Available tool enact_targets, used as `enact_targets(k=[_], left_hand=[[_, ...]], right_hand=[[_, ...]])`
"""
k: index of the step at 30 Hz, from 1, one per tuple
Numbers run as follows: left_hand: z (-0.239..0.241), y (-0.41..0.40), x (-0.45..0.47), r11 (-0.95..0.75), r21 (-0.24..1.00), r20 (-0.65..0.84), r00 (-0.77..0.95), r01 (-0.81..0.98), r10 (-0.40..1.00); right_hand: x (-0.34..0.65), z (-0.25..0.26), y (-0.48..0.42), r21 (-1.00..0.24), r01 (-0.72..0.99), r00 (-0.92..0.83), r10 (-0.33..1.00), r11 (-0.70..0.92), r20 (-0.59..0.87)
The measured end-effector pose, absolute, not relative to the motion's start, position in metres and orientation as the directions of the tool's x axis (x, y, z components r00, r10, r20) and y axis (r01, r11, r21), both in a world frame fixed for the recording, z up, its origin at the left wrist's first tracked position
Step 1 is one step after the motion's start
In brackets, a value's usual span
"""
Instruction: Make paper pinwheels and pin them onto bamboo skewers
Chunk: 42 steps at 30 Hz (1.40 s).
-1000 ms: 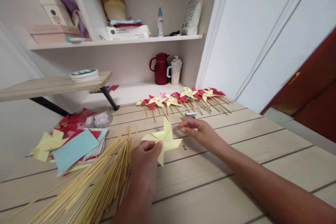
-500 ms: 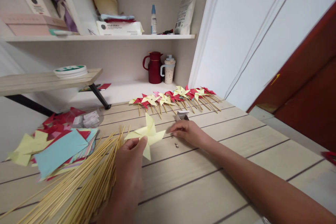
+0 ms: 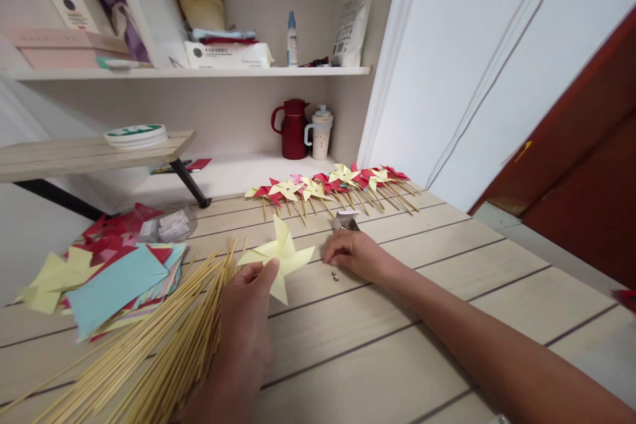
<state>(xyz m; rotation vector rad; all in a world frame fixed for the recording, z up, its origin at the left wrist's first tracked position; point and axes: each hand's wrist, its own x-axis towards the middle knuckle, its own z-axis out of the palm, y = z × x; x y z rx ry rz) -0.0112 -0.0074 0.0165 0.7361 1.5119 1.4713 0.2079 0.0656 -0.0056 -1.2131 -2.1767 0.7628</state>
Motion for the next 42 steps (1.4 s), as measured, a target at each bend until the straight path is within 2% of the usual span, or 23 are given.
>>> enact_targets(k=[7, 26, 29, 34, 42], left_hand=[[0.013, -0.007, -0.011, 0.148, 0.96, -0.229, -0.362, -0.239, 0.904], [0.012, -0.009, -0.011, 0.158, 0.946, -0.247, -0.312, -0.284, 0.918], [0.012, -0.009, -0.011, 0.162, 0.945, -0.25, -0.309, -0.284, 0.918], [0.013, -0.009, -0.01, 0.172, 0.931, -0.269, -0.284, -0.323, 0.92], [0.015, -0.01, -0.01, 0.177, 0.939, -0.266, -0.294, -0.295, 0.918]], right_hand=[[0.21, 0.001, 0.064, -0.665, 0.587, -0.493, 0.856, 0.461, 0.158], [0.224, 0.017, 0.057, -0.585, 0.684, -0.49, 0.869, 0.435, 0.073], [0.222, 0.019, 0.057, -0.613, 0.636, -0.526, 0.845, 0.469, 0.1], [0.218, 0.018, 0.055, -0.649, 0.496, -0.67, 0.73, 0.577, 0.137], [0.22, 0.019, 0.058, -0.6, 0.665, -0.562, 0.827, 0.446, -0.008]])
